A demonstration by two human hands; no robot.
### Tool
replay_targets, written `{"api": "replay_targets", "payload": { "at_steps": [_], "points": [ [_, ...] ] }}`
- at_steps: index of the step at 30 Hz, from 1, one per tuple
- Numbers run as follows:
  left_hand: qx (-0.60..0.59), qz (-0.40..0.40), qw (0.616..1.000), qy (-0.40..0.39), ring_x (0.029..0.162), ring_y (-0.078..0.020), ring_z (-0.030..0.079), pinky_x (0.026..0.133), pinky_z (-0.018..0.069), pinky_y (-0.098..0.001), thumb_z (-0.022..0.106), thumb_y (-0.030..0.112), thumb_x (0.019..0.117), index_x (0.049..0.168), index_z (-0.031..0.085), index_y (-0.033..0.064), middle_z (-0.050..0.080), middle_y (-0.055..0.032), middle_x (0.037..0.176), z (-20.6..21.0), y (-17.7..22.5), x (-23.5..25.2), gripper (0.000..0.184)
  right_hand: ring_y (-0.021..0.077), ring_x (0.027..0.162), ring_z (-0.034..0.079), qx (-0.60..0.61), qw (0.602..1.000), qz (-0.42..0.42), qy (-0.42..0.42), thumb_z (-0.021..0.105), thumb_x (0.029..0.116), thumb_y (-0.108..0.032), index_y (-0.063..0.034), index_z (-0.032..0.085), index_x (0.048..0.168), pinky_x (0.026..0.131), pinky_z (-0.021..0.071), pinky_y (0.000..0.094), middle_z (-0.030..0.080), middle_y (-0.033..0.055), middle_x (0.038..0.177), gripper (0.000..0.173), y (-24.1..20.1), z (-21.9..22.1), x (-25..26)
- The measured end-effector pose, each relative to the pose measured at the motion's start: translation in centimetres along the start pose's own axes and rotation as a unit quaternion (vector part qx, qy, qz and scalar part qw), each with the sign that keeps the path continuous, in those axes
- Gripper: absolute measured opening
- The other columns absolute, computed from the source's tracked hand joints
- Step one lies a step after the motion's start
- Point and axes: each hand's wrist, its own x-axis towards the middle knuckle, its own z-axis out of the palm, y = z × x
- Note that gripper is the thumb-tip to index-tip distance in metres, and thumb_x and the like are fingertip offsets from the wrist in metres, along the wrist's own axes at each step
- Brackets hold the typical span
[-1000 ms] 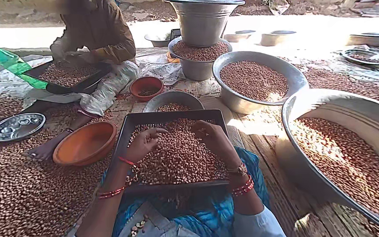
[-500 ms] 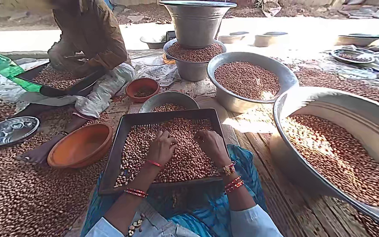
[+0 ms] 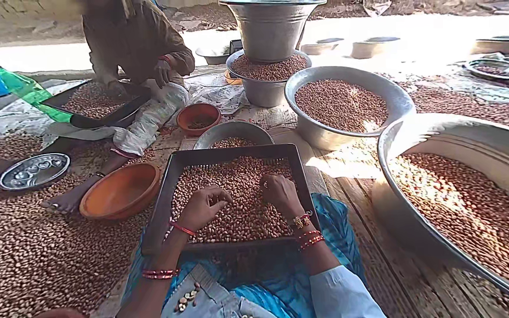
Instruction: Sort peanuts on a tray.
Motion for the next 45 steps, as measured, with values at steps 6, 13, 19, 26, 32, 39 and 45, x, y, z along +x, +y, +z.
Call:
{"api": "replay_targets", "payload": {
  "at_steps": [6, 13, 19, 26, 32, 39, 45],
  "points": [
    [0.18, 0.037, 0.982, -0.032, 0.112, -0.0398, 0.065, 0.09, 0.0559, -0.0532, 0.073, 0.013, 0.0921, 0.111, 0.08, 0.0137, 0.068, -0.0212, 0.114, 4.3, 2.1, 0.1, 0.021, -0.0076, 0.071, 0.057, 0.403, 0.865, -0.299, -0.021, 0.062, 0.0986, -0.013, -0.0024, 0.071, 0.105, 0.065, 0.0484, 0.013, 0.069, -0.0082, 0.088, 0.015, 1.5, -2.9, -3.5],
    [0.232, -0.013, 0.971, -0.059, 0.121, -0.0386, 0.062, 0.097, 0.0543, -0.051, 0.073, 0.021, 0.0942, 0.109, 0.076, 0.0021, 0.066, -0.0213, 0.122, 4.8, 2.1, 0.8, 0.024, 0.0311, 0.109, 0.07, 0.033, 0.998, 0.01, 0.06, 0.056, 0.1034, -0.023, -0.0108, 0.074, 0.119, 0.093, 0.0509, 0.0545, 0.074, 0.0129, 0.114, 0.027, 1.9, -2.6, -1.6],
    [0.15, -0.036, 0.988, 0.018, 0.103, -0.0376, 0.069, 0.094, 0.0537, -0.0527, 0.071, 0.018, 0.0964, 0.107, 0.076, 0.001, 0.07, -0.0223, 0.107, 2.2, 0.5, 0.1, 0.02, 0.0367, 0.116, 0.066, -0.05, 0.998, 0.025, -0.006, 0.053, 0.103, -0.018, -0.0076, 0.071, 0.124, 0.095, 0.0494, 0.0561, 0.071, 0.0182, 0.123, 0.03, 1.0, -0.6, 0.3],
    [0.154, 0.007, 0.987, 0.041, 0.1, -0.0378, 0.069, 0.09, 0.0554, -0.0531, 0.067, 0.002, 0.0927, 0.104, 0.08, 0.0074, 0.071, -0.0206, 0.106, 1.7, 0.5, -1.0, 0.018, 0.0357, 0.115, 0.066, -0.037, 0.999, 0.029, 0.0, 0.06, 0.1, -0.021, -0.0088, 0.072, 0.12, 0.094, 0.0495, 0.0565, 0.07, 0.0173, 0.123, 0.027, 1.6, -0.5, 0.5],
    [0.229, 0.001, 0.973, -0.016, 0.11, -0.0413, 0.066, 0.091, 0.0556, -0.0539, 0.074, 0.013, 0.0926, 0.107, 0.078, 0.0054, 0.069, -0.022, 0.111, 4.3, 1.2, -0.8, 0.017, -0.0017, 0.075, 0.06, 0.297, 0.916, -0.267, -0.043, 0.066, 0.0983, -0.02, -0.0036, 0.073, 0.108, 0.071, 0.0507, 0.0196, 0.07, -0.0035, 0.091, 0.02, 2.4, -2.1, -2.7],
    [-0.185, 0.076, 0.964, -0.173, 0.091, 0.0039, 0.066, 0.086, 0.0553, -0.0169, 0.064, 0.018, 0.0975, 0.1, 0.075, 0.002, 0.073, 0.0043, 0.099, -0.1, 0.1, -1.5, 0.02, 0.0326, 0.09, 0.072, 0.059, 0.97, -0.226, -0.071, 0.069, 0.0963, -0.023, -0.0088, 0.078, 0.103, 0.081, 0.0522, 0.0592, 0.076, 0.0127, 0.099, 0.018, 0.6, 0.3, -6.4],
    [-0.056, -0.014, 0.998, 0.015, 0.084, -0.0004, 0.067, 0.079, 0.0554, -0.0197, 0.067, 0.013, 0.096, 0.107, 0.074, 0.0034, 0.074, -0.0017, 0.102, -2.1, -1.4, -2.3, 0.016, 0.0375, 0.091, 0.072, -0.032, 0.977, -0.208, -0.037, 0.06, 0.0987, -0.015, -0.0055, 0.075, 0.101, 0.075, 0.0537, 0.0571, 0.074, 0.0172, 0.099, 0.018, -0.8, 4.4, -6.3]
  ]
}}
